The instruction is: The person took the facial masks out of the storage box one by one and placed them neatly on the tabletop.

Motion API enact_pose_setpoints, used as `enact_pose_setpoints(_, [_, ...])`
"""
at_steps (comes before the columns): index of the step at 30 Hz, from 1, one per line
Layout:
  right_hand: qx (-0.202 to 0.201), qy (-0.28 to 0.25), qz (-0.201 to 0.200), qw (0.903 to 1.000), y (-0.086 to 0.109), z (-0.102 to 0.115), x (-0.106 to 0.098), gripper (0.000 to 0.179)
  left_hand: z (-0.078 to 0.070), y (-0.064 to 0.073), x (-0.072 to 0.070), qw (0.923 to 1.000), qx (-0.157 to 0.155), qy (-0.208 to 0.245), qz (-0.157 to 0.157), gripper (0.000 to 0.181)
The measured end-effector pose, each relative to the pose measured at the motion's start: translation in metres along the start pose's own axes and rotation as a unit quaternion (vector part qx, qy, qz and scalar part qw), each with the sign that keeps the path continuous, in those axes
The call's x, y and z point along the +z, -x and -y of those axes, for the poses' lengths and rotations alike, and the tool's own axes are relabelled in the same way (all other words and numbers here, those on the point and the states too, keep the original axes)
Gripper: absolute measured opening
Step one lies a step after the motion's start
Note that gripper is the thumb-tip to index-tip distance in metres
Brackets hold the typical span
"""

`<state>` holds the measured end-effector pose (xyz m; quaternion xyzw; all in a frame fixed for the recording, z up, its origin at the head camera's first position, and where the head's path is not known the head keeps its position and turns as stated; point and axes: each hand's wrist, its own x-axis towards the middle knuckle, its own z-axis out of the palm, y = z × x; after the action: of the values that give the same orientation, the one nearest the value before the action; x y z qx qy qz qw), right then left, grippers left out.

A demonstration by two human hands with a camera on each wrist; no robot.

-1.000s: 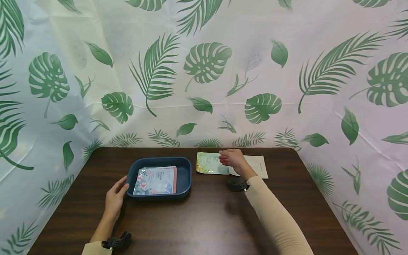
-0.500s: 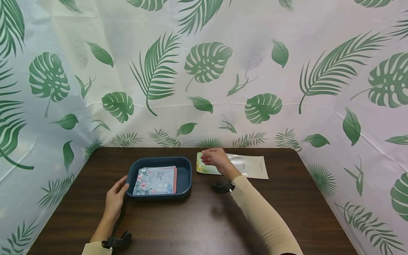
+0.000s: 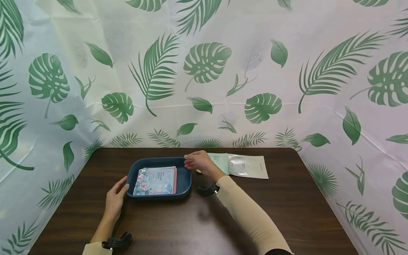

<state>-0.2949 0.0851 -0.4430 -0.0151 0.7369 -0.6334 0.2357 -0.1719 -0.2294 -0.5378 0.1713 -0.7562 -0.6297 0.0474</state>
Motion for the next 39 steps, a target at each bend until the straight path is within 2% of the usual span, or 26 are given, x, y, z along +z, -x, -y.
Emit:
enact_pose_setpoints(6, [0.017,0.008,0.018,0.9997,-0.005,-0.004,0.02,0.044,-0.001,0.0,-0.001,1.0,-0.004,0.003,-0.005,0.046])
enact_pose_setpoints(11, [0.025,0.017,0.025,0.9992,-0.011,-0.009,0.035,0.043,0.0,0.0,-0.001,0.9999,0.006,0.005,-0.014,0.045])
enact_pose_setpoints(16, [0.029,0.037,0.018,0.9987,-0.012,-0.014,0.049,0.036,-0.001,0.002,-0.002,0.9999,0.006,0.006,-0.013,0.046])
enact_pose_setpoints(25, [0.045,0.08,0.029,0.9953,-0.013,-0.017,0.067,0.034,-0.001,0.001,-0.002,0.9998,0.007,0.005,-0.017,0.046])
enact_pose_setpoints(34, [0.065,0.164,0.014,0.9843,-0.016,-0.025,0.078,0.019,-0.001,0.0,0.0,0.9999,-0.009,0.009,-0.005,0.047])
enact_pose_setpoints(39, [0.076,0.19,0.004,0.9789,-0.016,-0.028,0.082,0.016,0.0,0.0,0.0,1.0,-0.007,0.005,0.0,0.047])
